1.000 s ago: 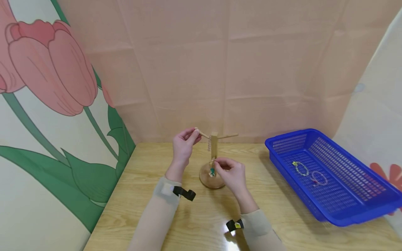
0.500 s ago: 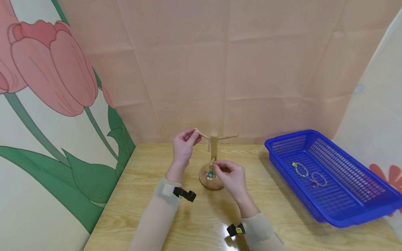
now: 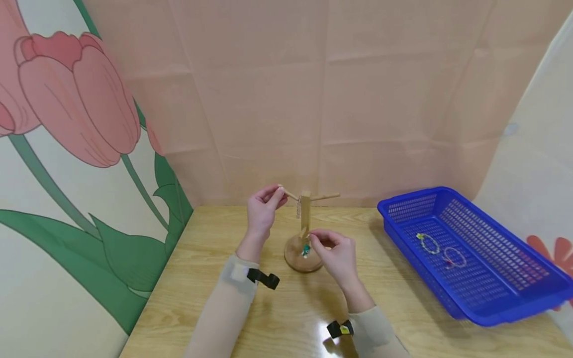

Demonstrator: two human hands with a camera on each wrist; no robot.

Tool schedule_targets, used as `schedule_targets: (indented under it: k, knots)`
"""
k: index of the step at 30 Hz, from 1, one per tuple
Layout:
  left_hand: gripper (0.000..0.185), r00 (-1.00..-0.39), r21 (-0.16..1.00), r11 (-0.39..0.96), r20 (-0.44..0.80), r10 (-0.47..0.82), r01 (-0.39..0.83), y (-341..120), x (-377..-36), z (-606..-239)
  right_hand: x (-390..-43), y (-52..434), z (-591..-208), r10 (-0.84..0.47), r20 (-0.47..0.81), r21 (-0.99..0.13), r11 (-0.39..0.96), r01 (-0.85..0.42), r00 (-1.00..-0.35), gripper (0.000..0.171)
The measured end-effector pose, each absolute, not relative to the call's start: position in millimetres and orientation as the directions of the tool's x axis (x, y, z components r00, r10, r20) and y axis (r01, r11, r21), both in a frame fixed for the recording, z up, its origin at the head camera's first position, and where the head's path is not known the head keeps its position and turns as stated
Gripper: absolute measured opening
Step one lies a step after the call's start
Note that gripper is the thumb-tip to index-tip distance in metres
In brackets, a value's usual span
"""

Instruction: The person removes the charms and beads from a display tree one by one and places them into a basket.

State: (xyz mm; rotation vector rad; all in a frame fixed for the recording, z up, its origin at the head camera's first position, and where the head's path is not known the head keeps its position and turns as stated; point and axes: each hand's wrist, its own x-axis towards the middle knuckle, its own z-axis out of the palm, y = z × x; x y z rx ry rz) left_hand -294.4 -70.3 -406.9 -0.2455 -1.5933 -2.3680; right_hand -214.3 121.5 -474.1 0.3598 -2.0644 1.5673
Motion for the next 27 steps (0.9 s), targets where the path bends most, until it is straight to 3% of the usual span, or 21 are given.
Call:
schedule_targets:
  k: [7, 19, 27]
  knots:
    - [0.024, -0.947, 0.876, -0.359, 0.296, -0.125, 0.321, -69.8, -295.6, -408.1, -217.0, 131.0, -475.8, 0.107, 0.561, -0.812, 0.263, -0.521, -0.821, 0.009]
    - [0.015, -0.948, 0.878, -0.357, 0.288, -0.135, 0.318, -70.7, -292.9, -409.3, -219.1, 142.4, -477.4, 0.136, 0.545, -0.823, 0.278, -0.496, -0.828, 0.010]
    - [0.023, -0.942, 0.872, -0.355, 0.311, -0.128, 0.337, -69.5, -294.7, -409.8, -220.2, 144.1, -475.7, 0.136, 0.563, -0.804, 0.320, -0.502, -0.815, 0.008]
